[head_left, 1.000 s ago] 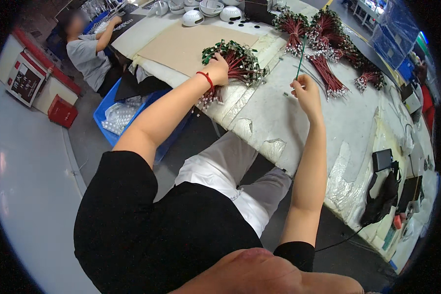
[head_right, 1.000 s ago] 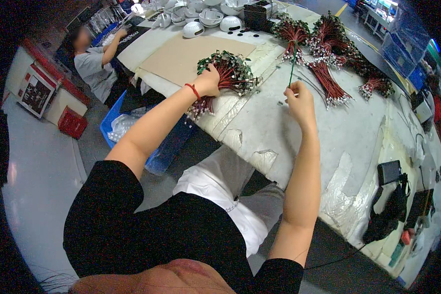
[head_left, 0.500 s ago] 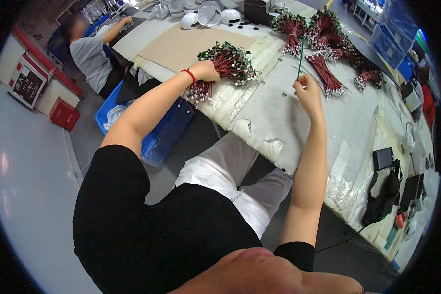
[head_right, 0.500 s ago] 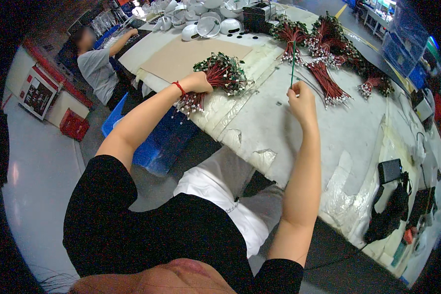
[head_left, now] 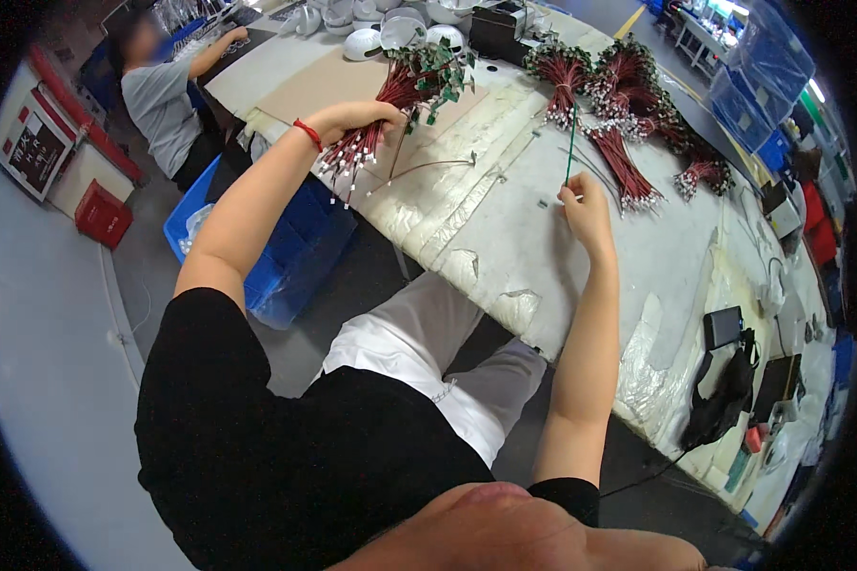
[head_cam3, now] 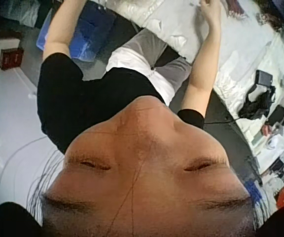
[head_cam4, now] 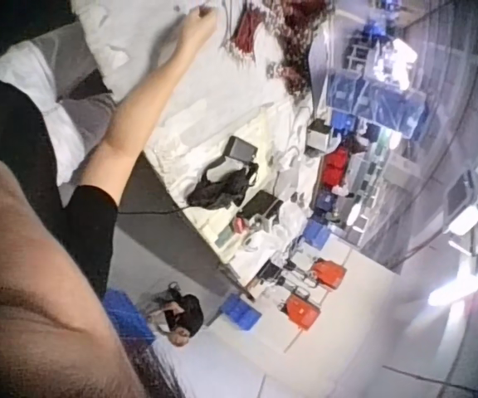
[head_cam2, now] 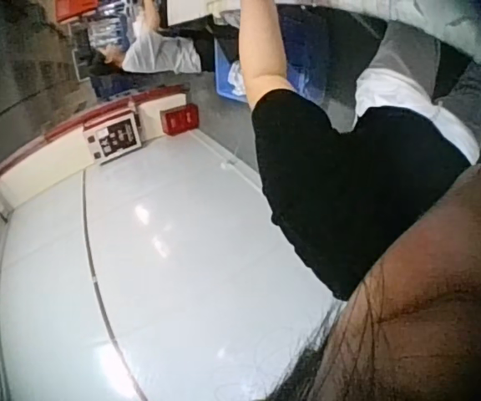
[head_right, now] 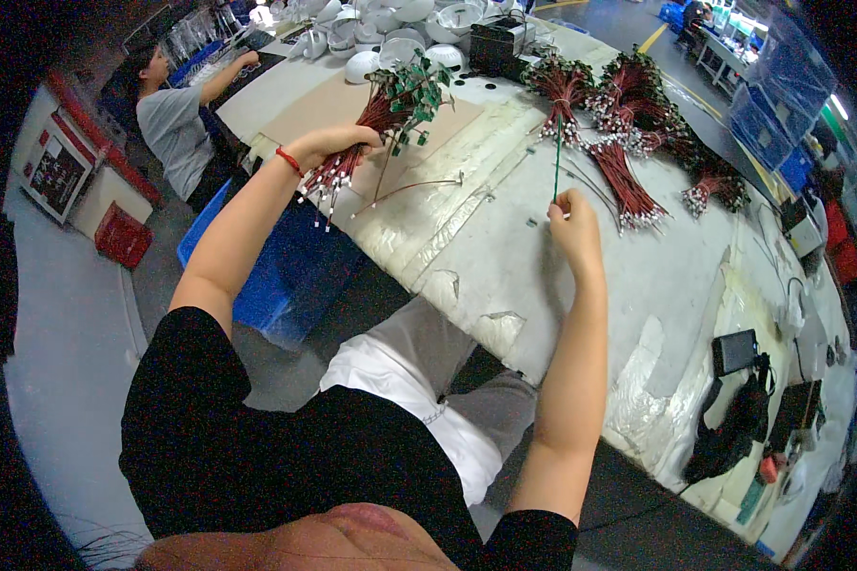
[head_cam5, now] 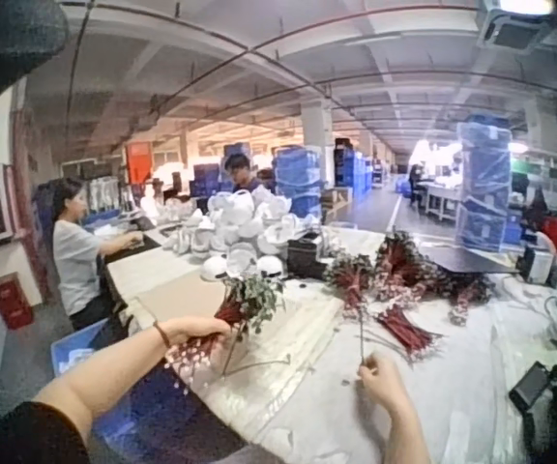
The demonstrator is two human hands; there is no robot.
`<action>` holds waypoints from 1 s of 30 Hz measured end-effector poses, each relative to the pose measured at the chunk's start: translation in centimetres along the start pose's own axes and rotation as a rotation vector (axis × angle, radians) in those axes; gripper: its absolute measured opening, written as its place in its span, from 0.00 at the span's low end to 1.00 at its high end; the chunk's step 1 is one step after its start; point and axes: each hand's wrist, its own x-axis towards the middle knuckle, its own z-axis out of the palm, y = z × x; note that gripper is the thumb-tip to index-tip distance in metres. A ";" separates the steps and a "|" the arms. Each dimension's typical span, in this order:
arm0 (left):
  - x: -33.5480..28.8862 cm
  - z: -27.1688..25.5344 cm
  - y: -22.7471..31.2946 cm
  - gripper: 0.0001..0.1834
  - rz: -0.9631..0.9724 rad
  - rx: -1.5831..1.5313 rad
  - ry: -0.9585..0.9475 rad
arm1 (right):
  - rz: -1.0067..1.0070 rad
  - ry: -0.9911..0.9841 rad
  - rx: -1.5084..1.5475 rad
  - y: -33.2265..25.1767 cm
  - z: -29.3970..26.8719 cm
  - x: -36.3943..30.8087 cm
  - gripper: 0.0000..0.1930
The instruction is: The person gathers bundles of red-wired decorative light strands with white tips and green circuit boards, aligns them, and secures them with green zip ties. The person repeatedly picks up bundles, wraps the ties, and places the finished bundles on the table.
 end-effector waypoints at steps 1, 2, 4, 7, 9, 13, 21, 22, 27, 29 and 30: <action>0.0 0.1 -0.2 0.08 0.018 0.092 0.048 | -0.012 -0.009 -0.028 -0.4 0.0 -0.2 0.07; 0.1 0.7 -0.4 0.08 0.036 0.184 0.094 | -0.023 -0.017 -0.058 -0.9 -0.2 -0.4 0.07; 1.5 1.6 -1.7 0.15 0.286 0.438 0.202 | -0.048 -0.023 -0.108 -1.4 -0.3 -0.7 0.07; 2.9 5.0 -4.8 0.18 0.479 0.635 0.316 | -0.095 -0.016 -0.158 -1.4 -0.8 -0.8 0.07; 2.1 7.7 -4.9 0.19 0.490 0.725 0.373 | -0.114 0.019 -0.195 -1.2 -0.7 -1.1 0.07; 1.4 8.2 -5.9 0.17 0.430 0.844 0.466 | -0.047 -0.035 -0.181 -1.3 0.0 -0.7 0.07; 0.2 9.1 -3.2 0.15 0.382 0.862 0.322 | -0.017 -0.055 -0.231 -2.8 -0.5 -1.5 0.07; 0.1 9.1 -3.2 0.15 0.393 0.865 0.310 | -0.023 -0.057 -0.231 -2.7 -0.3 -1.5 0.07; 0.6 9.2 -3.1 0.14 0.496 0.868 0.244 | -0.037 -0.047 -0.200 -2.0 -0.3 -1.3 0.08; 2.2 8.8 -3.7 0.15 0.444 0.868 0.206 | -0.014 -0.066 -0.186 -2.3 -0.5 -1.2 0.07; 2.7 8.7 -3.7 0.15 0.421 0.866 0.188 | -0.022 -0.061 -0.187 -2.1 -0.6 -1.3 0.07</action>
